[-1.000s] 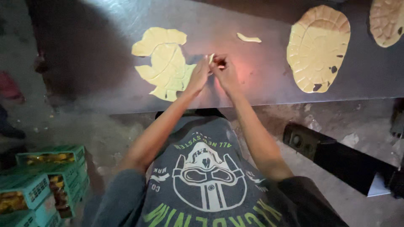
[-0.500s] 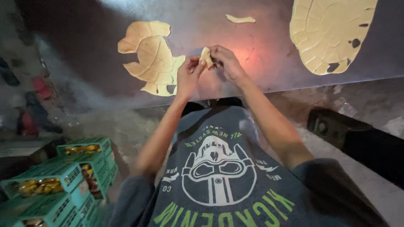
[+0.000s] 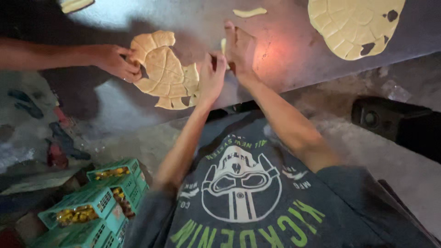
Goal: The person tears pieces from flattened dough sheets on a metal table and rolls each piece by hand into a dough stick, setting the finished sticks aside. The person then places the shaped dough sticks onto a baking tray and continues shaping more dough pieces.
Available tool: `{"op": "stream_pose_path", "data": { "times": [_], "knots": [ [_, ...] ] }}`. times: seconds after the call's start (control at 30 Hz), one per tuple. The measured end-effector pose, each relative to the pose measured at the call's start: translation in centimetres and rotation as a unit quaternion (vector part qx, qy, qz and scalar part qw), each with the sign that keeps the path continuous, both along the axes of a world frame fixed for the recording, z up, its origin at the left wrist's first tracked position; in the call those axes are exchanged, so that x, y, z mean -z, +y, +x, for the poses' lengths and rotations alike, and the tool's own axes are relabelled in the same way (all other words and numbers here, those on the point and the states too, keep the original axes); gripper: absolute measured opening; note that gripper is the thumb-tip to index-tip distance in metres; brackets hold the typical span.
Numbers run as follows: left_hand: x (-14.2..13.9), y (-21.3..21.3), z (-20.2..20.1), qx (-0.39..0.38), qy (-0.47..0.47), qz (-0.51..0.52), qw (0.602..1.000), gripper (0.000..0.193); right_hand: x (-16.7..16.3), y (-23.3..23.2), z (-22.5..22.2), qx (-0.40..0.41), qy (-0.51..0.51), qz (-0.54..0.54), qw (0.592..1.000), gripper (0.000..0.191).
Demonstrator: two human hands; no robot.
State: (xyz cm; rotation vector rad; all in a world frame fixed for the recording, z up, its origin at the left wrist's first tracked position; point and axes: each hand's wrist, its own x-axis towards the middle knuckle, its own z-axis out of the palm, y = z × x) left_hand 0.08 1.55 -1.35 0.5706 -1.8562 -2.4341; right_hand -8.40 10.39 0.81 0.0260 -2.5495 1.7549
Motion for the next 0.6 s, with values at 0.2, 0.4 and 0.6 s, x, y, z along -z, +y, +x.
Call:
{"op": "stream_pose_path", "data": {
  "times": [0.2, 0.4, 0.6],
  "knots": [
    [1.0, -0.6, -1.7, -0.15, 0.136, -0.227, 0.953, 0.051, -1.1, -3.1, 1.4, -0.009, -0.055, -0.02, 0.998, 0.061],
    [0.2, -3.2, -1.9, -0.15, -0.061, 0.036, 0.986, 0.054, 0.4, -4.4, 2.0, 0.092, -0.304, -0.243, 0.917, 0.06],
    [1.1, -8.4, -0.1, -0.069, -0.155, 0.351, 0.921, 0.057, 2.4, -1.4, 4.6, -0.111, -0.468, -0.461, 0.746, 0.049]
  ]
}}
